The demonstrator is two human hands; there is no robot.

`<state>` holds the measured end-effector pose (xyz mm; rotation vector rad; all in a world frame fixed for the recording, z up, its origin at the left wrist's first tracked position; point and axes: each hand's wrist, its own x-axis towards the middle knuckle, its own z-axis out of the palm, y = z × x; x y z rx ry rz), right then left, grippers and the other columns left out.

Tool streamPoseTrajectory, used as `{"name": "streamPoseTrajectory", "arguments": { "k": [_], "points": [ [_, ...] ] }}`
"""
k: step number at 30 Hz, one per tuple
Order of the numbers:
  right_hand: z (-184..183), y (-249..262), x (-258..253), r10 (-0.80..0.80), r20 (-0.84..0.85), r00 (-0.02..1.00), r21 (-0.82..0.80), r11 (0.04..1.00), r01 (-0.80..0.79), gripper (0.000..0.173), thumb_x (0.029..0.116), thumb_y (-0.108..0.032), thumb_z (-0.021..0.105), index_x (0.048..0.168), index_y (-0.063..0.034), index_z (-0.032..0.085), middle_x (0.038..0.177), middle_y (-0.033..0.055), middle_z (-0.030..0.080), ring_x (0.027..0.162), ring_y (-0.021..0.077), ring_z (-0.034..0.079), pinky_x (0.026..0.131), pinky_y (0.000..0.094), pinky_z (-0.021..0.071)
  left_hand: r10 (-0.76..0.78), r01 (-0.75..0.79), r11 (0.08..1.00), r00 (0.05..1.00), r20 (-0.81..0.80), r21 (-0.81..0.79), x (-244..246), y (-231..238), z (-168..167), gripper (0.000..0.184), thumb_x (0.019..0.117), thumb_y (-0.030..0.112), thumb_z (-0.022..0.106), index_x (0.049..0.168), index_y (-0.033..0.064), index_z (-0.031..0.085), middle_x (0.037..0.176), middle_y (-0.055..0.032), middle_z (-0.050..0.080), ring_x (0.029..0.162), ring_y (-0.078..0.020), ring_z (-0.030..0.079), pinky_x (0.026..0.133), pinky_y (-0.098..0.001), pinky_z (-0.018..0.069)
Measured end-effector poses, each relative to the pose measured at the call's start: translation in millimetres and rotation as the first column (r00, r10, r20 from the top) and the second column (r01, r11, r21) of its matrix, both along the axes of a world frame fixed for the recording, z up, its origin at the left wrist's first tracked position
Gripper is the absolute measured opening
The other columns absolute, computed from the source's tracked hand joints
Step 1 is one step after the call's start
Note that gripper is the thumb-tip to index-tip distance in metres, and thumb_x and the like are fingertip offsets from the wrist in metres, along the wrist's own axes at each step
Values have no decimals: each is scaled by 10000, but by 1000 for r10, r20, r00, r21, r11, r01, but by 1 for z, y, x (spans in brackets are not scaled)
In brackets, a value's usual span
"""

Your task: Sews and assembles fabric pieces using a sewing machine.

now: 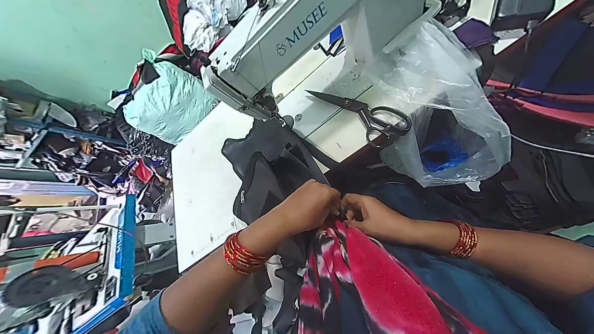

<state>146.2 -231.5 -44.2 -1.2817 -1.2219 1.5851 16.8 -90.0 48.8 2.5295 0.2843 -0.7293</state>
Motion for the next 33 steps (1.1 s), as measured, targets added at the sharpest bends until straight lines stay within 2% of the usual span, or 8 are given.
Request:
{"name": "streamPoseTrajectory", "arguments": {
  "k": [3,7,13,17,26,28,31,33],
  "points": [
    [0,1,0,6,1,1000,-15,1000,-6,222,951,-83,644,1144,-12,560,861,33,575,730,77,546,697,259,471,39,-38,999,999,30,-24,0,4,-3,104,961,104,677,1008,11,688,875,-108,718,823,-232,696,785,-439,547],
    [-1,1,-1,1,1,1000,-10,1000,-1,219,945,-79,643,1133,-15,551,858,32,578,731,80,552,696,261,473,36,-36,999,999,-13,-17,4,4,1,113,967,118,675,977,14,719,884,-101,732,848,-226,699,800,-441,541],
    [-2,0,-1,-22,-36,999,-20,1000,21,246,933,-74,660,1149,-9,563,834,21,565,708,64,535,684,242,465,-46,46,999,999,4,2,-1,1,3,141,975,130,652,974,44,764,929,-107,744,933,-252,705,887,-494,496],
    [-4,0,-1,-33,-68,997,-19,999,32,237,921,-74,667,1128,-23,564,801,-5,557,675,40,522,656,218,453,-88,86,996,992,92,24,-7,-1,1,145,967,117,640,971,59,773,954,-105,749,943,-267,716,830,-502,524],
    [-4,0,-2,-55,-96,994,-24,998,53,218,929,-67,655,1139,-26,615,792,-25,575,660,12,521,645,188,452,-118,121,992,990,77,-30,-7,2,-1,159,963,60,599,966,52,758,931,-114,714,916,-283,696,807,-515,511],
    [-5,0,-2,-63,-107,992,-24,998,61,202,926,-65,651,1122,-32,616,769,-34,563,642,8,511,632,185,444,-92,95,994,994,56,-51,-6,3,-2,163,970,60,600,974,46,762,956,-121,706,938,-279,687,838,-502,522],
    [-5,0,-2,-65,-133,989,-20,998,63,150,939,-56,630,1083,-38,593,764,-39,550,638,1,508,624,176,440,-53,57,994,997,49,-88,-4,4,-4,158,968,34,607,982,21,763,982,-129,671,914,-250,665,812,-419,546],
    [-5,-1,-2,-66,-153,986,-15,998,64,119,951,-54,617,1062,-43,576,766,-42,536,642,-3,501,626,171,432,-51,57,992,997,55,-112,-3,4,-5,155,963,8,597,977,-2,751,984,-149,688,928,-265,680,829,-422,554]
  ]
}}
